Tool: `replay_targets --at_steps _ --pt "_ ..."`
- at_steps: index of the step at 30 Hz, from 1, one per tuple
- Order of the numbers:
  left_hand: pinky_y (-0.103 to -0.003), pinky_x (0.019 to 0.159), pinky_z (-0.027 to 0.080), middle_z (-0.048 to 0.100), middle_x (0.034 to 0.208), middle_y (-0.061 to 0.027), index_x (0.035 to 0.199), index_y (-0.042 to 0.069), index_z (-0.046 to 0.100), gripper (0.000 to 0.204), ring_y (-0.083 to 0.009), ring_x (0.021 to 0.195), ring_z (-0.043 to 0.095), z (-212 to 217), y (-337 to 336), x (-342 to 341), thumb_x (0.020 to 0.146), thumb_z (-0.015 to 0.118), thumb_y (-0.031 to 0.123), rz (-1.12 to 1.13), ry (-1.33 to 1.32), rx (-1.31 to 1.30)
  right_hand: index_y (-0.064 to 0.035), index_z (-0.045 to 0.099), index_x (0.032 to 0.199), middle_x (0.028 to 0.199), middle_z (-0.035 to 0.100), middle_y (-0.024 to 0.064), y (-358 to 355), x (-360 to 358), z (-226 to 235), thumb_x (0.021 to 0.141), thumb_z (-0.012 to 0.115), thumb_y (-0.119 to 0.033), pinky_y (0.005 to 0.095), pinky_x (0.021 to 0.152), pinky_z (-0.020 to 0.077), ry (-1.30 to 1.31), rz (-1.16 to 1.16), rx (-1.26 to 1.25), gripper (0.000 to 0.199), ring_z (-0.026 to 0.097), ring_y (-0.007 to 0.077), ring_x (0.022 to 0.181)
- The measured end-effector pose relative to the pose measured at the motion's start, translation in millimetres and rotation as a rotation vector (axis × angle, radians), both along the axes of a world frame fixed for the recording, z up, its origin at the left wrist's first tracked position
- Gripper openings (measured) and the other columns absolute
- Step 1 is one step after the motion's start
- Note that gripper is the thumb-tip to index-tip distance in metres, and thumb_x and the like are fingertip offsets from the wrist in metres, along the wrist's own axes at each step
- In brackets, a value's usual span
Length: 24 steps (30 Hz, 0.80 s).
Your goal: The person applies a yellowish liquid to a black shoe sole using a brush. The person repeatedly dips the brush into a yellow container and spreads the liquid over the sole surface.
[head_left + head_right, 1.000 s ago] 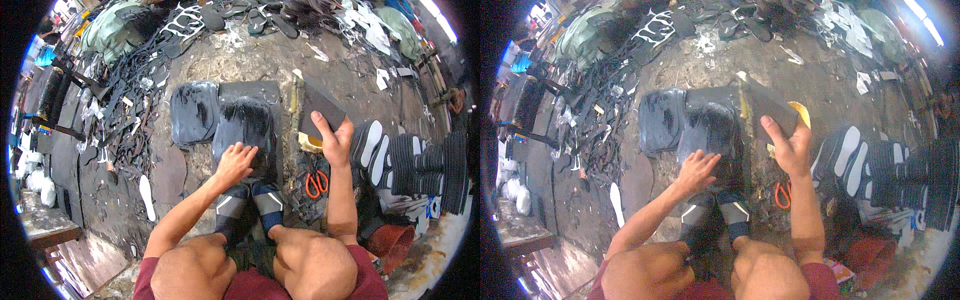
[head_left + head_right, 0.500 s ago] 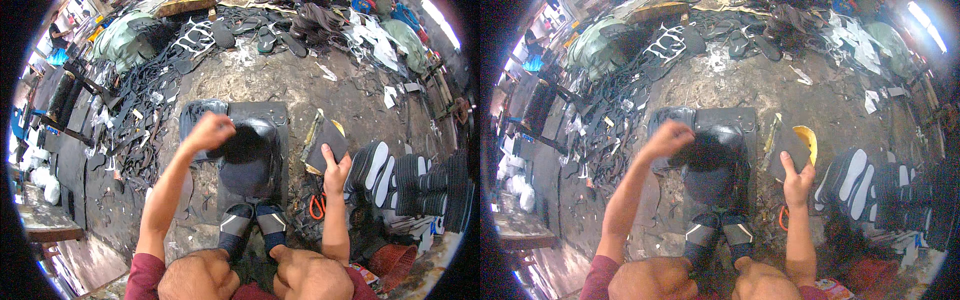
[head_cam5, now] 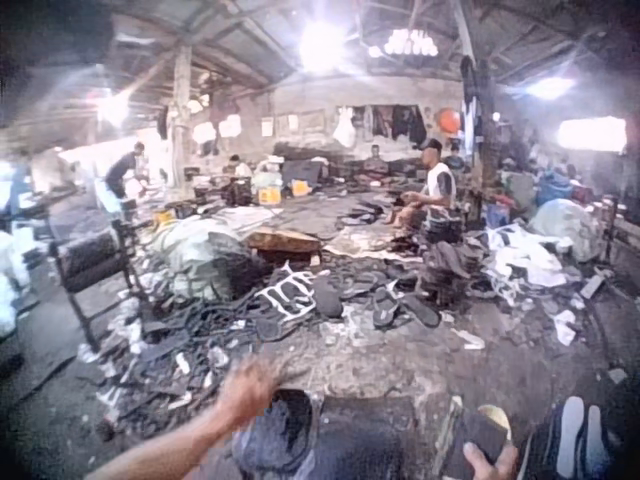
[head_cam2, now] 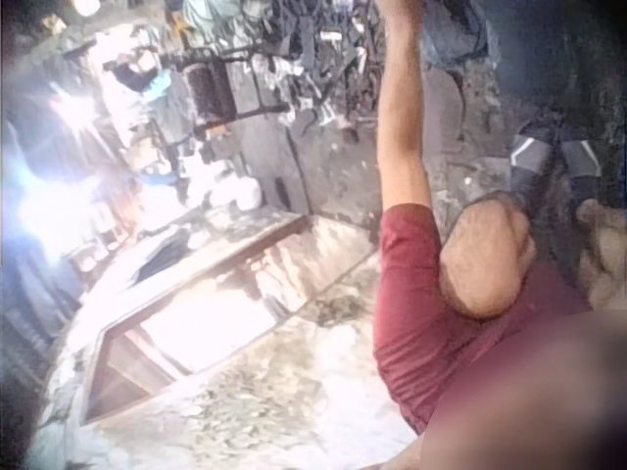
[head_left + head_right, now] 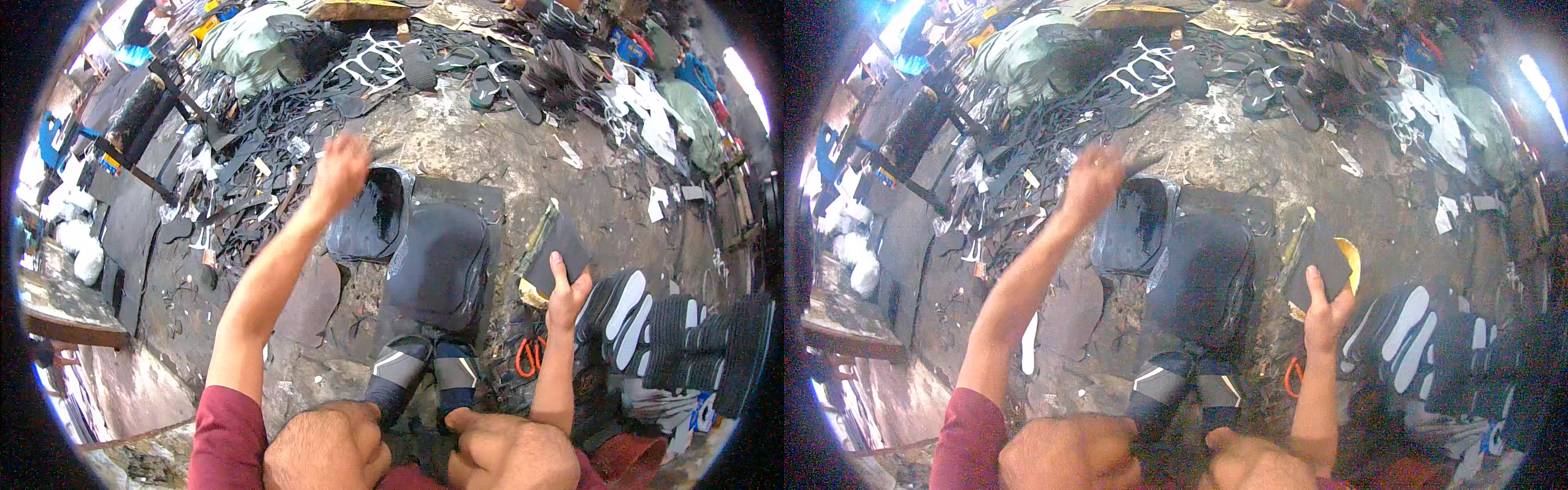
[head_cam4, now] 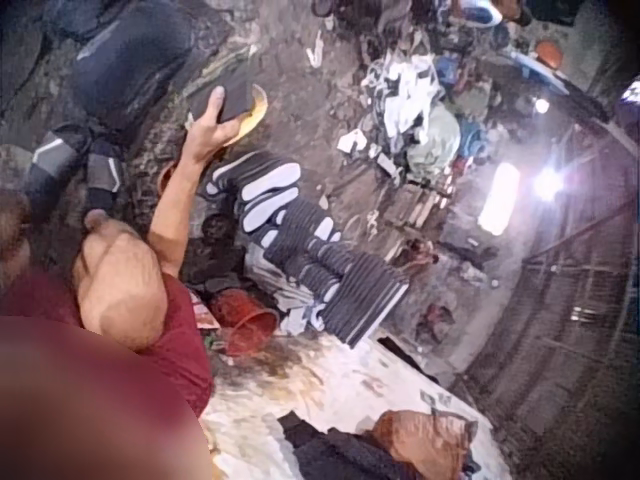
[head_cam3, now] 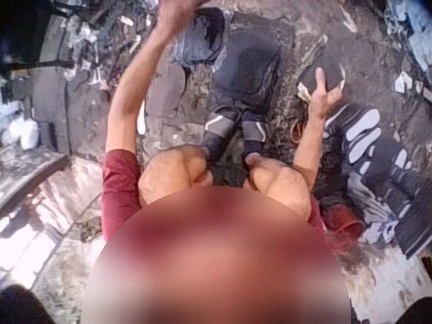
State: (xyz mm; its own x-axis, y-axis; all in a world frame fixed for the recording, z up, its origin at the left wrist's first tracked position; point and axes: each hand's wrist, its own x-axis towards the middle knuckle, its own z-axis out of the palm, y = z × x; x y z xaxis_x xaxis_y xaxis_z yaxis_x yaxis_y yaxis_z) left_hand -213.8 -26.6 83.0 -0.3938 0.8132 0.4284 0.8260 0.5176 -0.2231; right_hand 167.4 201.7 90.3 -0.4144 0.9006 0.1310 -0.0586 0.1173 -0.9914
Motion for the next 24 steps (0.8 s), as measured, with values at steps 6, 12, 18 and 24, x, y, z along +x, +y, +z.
replay_targets --at_steps 6,12,18,24 --pt "-0.049 0.1 0.046 0.066 0.123 -0.0072 0.09 0.007 0.074 0.02 -0.0288 0.123 0.054 -160 -62 100 0.077 0.077 0.021 -0.006 -0.302 0.048 0.0011 0.066 0.123 0.113 0.072 0.0059 -6 13 -7 0.094 0.074 -0.013 0.0322 0.094 0.0492 -0.114 0.031 -0.03 0.033 0.065 0.0164 0.101" --pt "-0.037 0.08 0.053 0.065 0.095 -0.0083 0.099 0.003 0.066 0.04 -0.0232 0.082 0.063 -201 -57 135 0.077 0.091 0.024 1.0 -1.372 1.38 0.001 0.067 0.12 0.112 0.071 0.0052 -9 16 -10 0.095 0.074 -0.013 0.0306 0.093 0.0488 -0.025 0.003 0.025 0.03 0.064 0.0157 0.1" --pt "-0.046 0.108 0.042 0.028 0.159 -0.0245 0.166 0.014 0.003 0.129 -0.0393 0.137 0.043 -212 -64 101 0.074 0.082 0.057 1.009 -2.094 1.873 0.0022 0.063 0.126 0.117 0.069 0.0056 -15 13 -7 0.094 0.074 -0.013 0.0308 0.094 0.0481 -0.045 0.014 -0.021 0.036 0.064 0.0153 0.102" --pt "-0.043 0.117 0.037 0.038 0.159 -0.0266 0.159 0.004 0.036 0.096 -0.0358 0.143 0.045 -181 -76 133 0.084 0.079 0.048 0.859 -1.826 1.639 0.0009 0.062 0.127 0.119 0.069 0.006 -10 10 -20 0.091 0.077 -0.008 0.0321 0.097 0.048 0.049 0.003 -0.201 0.04 0.064 0.0159 0.104"
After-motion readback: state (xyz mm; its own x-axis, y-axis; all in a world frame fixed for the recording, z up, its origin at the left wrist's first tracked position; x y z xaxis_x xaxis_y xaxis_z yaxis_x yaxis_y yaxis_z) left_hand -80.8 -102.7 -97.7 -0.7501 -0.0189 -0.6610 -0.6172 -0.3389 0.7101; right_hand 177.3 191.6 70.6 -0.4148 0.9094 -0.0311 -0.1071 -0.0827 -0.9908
